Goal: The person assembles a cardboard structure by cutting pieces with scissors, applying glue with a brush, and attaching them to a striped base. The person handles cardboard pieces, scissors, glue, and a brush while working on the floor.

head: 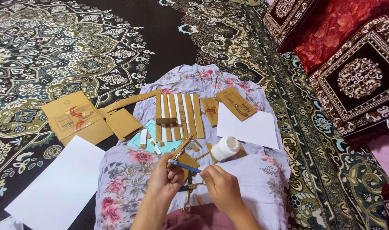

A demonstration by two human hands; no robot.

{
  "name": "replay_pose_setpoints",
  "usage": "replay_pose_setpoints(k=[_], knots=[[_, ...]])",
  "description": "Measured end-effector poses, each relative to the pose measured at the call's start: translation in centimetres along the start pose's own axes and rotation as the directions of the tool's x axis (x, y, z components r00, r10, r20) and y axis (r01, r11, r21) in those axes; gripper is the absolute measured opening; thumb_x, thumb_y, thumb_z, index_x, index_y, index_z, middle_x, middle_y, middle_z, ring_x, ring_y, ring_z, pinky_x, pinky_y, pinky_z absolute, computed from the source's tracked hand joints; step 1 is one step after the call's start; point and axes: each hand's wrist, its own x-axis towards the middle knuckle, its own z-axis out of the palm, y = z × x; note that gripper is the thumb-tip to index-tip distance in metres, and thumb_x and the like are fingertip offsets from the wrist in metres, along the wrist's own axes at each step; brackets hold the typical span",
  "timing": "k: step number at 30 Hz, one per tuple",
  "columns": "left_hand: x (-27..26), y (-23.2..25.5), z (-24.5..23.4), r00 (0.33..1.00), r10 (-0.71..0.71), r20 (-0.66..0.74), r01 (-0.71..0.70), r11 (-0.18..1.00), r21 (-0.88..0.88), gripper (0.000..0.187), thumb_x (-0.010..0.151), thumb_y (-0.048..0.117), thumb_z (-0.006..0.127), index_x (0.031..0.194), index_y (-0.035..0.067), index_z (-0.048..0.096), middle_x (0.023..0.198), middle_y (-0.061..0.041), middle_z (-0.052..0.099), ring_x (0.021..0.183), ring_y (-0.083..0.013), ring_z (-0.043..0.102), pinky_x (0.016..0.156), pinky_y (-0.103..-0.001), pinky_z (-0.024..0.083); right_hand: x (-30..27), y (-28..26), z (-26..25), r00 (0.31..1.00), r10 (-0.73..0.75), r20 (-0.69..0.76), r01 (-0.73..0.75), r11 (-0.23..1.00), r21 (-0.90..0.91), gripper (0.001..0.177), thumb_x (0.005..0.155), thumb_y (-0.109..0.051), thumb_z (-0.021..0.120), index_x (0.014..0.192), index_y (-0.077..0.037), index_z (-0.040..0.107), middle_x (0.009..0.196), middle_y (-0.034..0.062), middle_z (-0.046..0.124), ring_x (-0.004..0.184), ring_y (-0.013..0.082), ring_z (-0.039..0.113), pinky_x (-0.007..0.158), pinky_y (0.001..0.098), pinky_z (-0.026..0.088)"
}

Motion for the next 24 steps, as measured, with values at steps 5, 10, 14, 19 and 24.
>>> replay_pose_setpoints(k=[5, 10, 14, 19, 24], knots=[[0.7, -0.2, -0.3, 0.995, -0.069, 0.072, 0.073, 0.995, -0.061, 0.024, 0.095, 0.017, 0.059, 0.073, 0.009, 0.055, 0.046, 0.006, 0.033, 0.034, -0.0057, 0.024, 0.031, -0.022, 0.017, 0.4, 1.8, 0.1, 0.989, 0.075, -0.131, -0.08, 0.996, -0.029, 0.028, 0.099, -0.028, 0.059, 0.085, -0.005, 0.066, 0.07, 0.0151, 0.064, 0.062, 0.0381, 0.063, 0.053, 0.047, 0.048], [1.3, -0.5, -0.5, 0.999, 0.03, -0.043, -0.032, 0.998, -0.062, 0.025, 0.094, 0.016, 0.059, 0.071, 0.012, 0.05, 0.048, 0.005, 0.035, 0.033, -0.0069, 0.023, 0.031, -0.023, 0.016, -0.8, 0.8, 1.1, 0.996, 0.033, -0.083, -0.036, 0.999, -0.029, 0.034, 0.1, -0.029, 0.061, 0.077, -0.003, 0.062, 0.067, 0.0162, 0.06, 0.06, 0.0386, 0.061, 0.053, 0.0473, 0.046], [1.4, -0.4, -0.8, 0.986, 0.084, -0.144, -0.083, 0.996, 0.013, 0.024, 0.094, 0.015, 0.059, 0.073, 0.01, 0.05, 0.049, 0.004, 0.035, 0.033, -0.0064, 0.023, 0.031, -0.023, 0.016, -1.6, -0.5, 1.7, 1.0, -0.026, 0.0, 0.026, 0.999, 0.041, 0.035, 0.099, -0.029, 0.063, 0.075, -0.003, 0.059, 0.067, 0.0159, 0.061, 0.059, 0.0385, 0.062, 0.051, 0.0466, 0.046], [1.7, -0.6, -1.3, 0.994, 0.073, -0.078, -0.076, 0.997, -0.035, 0.022, 0.093, 0.012, 0.057, 0.073, 0.011, 0.049, 0.052, 0.003, 0.04, 0.034, -0.0069, 0.024, 0.031, -0.023, 0.016, 0.4, 0.7, 0.6, 0.985, 0.1, -0.139, -0.105, 0.994, -0.028, 0.031, 0.098, -0.026, 0.06, 0.078, -0.004, 0.061, 0.065, 0.017, 0.061, 0.057, 0.0394, 0.061, 0.052, 0.0482, 0.045], [2.2, -0.6, -2.1, 0.996, 0.07, -0.046, -0.074, 0.993, -0.092, 0.026, 0.095, 0.015, 0.058, 0.072, 0.012, 0.046, 0.05, 0.003, 0.037, 0.033, -0.0072, 0.024, 0.03, -0.023, 0.017, -1.1, 0.3, 1.7, 0.996, 0.002, -0.091, -0.005, 1.0, -0.029, 0.037, 0.1, -0.027, 0.061, 0.072, -0.003, 0.057, 0.066, 0.0184, 0.059, 0.058, 0.0408, 0.059, 0.052, 0.0485, 0.044]])
